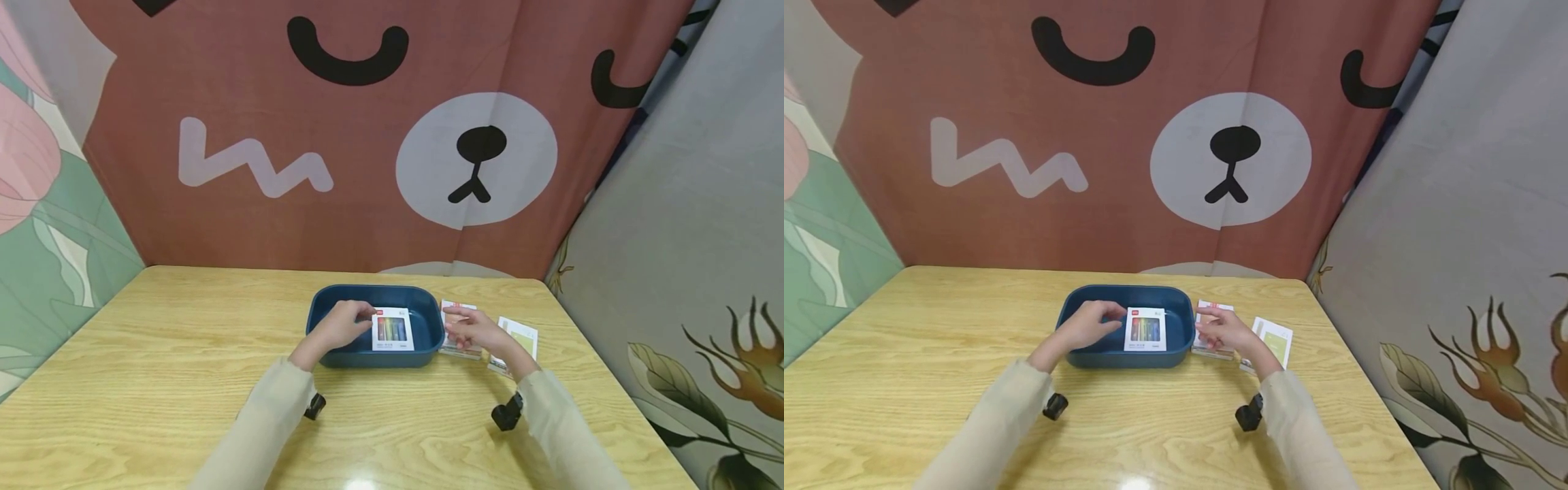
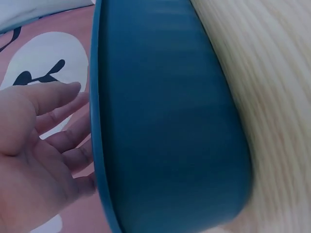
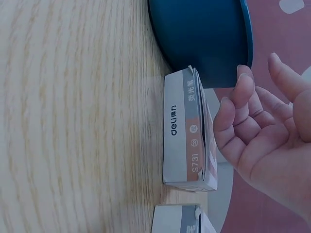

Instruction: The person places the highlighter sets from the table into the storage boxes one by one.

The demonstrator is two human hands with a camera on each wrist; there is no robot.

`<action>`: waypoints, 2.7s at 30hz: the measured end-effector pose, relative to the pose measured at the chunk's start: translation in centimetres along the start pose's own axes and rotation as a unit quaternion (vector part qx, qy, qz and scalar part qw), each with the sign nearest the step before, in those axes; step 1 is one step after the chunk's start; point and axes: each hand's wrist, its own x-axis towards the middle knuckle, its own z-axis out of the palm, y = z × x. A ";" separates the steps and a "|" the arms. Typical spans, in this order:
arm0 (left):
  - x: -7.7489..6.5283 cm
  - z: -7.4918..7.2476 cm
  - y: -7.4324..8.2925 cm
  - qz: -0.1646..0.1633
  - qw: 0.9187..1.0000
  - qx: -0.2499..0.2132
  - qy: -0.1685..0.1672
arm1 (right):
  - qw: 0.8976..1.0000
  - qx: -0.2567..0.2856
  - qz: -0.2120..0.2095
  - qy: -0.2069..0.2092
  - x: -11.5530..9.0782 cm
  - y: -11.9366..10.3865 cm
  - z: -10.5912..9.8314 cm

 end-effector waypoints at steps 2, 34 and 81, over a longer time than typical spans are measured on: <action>-0.3 -0.1 0.0 0.014 0.999 0.029 0.008 | 1.000 0.000 0.001 0.004 -0.1 0.0 0.0; -3.4 -2.4 -4.4 0.055 0.981 0.149 0.109 | 1.000 -0.004 -0.008 0.019 -2.9 1.1 -1.2; -4.2 -3.8 -8.2 -0.037 0.997 -0.027 0.055 | 0.949 -0.270 -0.044 0.157 -6.6 2.5 -4.0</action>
